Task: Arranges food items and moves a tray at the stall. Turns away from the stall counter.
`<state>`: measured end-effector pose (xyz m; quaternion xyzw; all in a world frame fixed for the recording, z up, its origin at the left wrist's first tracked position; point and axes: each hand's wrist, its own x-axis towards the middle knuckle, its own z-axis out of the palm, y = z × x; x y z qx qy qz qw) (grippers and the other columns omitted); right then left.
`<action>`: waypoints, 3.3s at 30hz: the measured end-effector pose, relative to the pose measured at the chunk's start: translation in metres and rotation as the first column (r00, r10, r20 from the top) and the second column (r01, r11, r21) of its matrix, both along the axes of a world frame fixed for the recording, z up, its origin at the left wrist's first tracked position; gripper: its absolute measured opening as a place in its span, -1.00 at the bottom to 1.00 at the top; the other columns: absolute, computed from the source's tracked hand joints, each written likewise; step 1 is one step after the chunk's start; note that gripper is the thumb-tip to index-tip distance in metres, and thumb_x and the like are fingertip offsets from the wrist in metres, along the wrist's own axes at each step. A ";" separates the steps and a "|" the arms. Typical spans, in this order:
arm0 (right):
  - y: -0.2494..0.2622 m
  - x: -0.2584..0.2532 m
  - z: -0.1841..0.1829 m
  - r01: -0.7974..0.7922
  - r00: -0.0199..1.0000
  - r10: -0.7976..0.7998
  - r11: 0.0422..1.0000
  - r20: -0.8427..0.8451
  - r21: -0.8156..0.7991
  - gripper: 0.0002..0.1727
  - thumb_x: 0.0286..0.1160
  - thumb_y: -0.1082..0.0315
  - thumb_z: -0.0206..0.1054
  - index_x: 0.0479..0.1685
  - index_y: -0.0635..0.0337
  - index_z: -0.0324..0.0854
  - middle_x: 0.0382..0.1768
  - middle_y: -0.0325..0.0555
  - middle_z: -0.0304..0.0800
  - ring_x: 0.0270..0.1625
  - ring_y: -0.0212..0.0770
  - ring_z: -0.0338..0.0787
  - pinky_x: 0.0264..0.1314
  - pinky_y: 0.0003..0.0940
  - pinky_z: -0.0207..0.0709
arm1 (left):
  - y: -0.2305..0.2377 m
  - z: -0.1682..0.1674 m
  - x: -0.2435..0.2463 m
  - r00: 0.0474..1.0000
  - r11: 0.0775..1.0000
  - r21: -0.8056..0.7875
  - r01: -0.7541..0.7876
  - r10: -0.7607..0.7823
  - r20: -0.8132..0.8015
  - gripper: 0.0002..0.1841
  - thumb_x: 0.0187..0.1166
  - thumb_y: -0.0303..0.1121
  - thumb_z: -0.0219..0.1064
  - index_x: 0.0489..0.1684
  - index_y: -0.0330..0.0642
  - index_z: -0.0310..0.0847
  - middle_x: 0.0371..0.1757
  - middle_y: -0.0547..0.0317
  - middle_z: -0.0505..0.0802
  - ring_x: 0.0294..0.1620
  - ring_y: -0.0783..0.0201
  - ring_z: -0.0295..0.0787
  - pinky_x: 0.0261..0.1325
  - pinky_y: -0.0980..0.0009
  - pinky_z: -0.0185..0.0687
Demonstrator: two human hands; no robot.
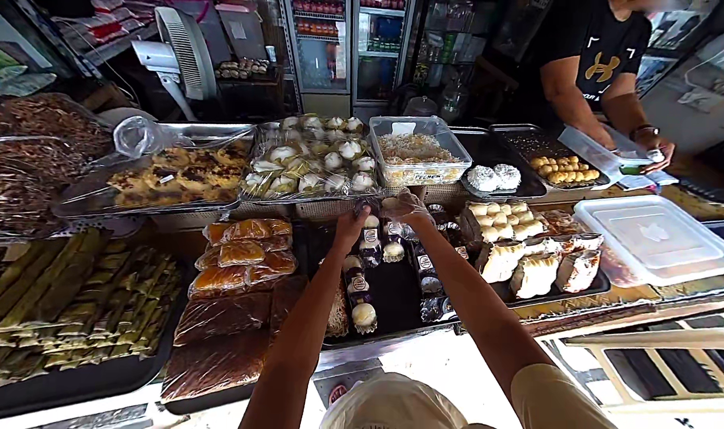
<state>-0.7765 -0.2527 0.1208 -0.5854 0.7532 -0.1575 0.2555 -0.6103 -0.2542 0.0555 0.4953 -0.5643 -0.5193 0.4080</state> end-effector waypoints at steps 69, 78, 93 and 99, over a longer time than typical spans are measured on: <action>-0.022 0.072 -0.015 -0.251 0.863 0.318 0.944 -0.392 0.213 -0.47 0.68 0.06 0.23 0.40 0.32 0.61 0.44 0.35 0.62 0.59 0.36 0.49 0.58 0.48 0.16 | -0.033 -0.010 0.046 0.846 0.991 -0.130 0.030 0.045 0.532 -0.53 0.80 -0.33 0.18 0.54 -0.51 0.39 0.44 -0.54 0.61 0.46 -0.35 0.59 0.56 -0.14 0.40; -0.024 -0.019 -0.003 -0.341 0.860 0.364 0.931 -0.357 0.130 -0.55 0.80 0.21 0.10 0.41 0.36 0.60 0.44 0.34 0.62 0.57 0.29 0.54 0.59 0.33 0.27 | 0.001 -0.019 0.017 0.903 0.998 -0.038 0.055 -0.034 0.428 -0.25 0.67 -0.42 0.33 0.83 -0.35 0.00 0.72 -0.52 0.27 0.61 -0.40 0.40 0.56 -0.21 0.39; -0.049 -0.007 -0.027 -0.303 0.912 0.360 0.914 -0.197 0.269 -0.33 0.73 -0.16 0.14 0.49 0.26 0.57 0.54 0.24 0.57 0.66 0.21 0.46 0.64 0.38 0.20 | 0.028 -0.015 -0.002 0.586 0.982 0.004 0.187 -0.115 0.802 0.03 0.48 0.26 0.40 0.95 0.19 -0.13 0.91 -0.21 -0.45 0.88 -0.39 -0.69 0.54 -0.71 -0.33; -0.032 0.001 -0.020 -0.258 0.899 0.323 0.936 -0.296 0.239 -0.43 0.79 -0.02 0.09 0.41 0.27 0.62 0.47 0.27 0.63 0.60 0.27 0.52 0.57 0.40 0.27 | 0.020 -0.029 0.009 0.704 0.968 -0.070 0.242 -0.125 0.699 0.02 0.46 0.11 0.51 0.92 0.01 -0.02 0.91 -0.26 -0.42 0.86 -0.45 -0.72 0.64 -0.60 -0.34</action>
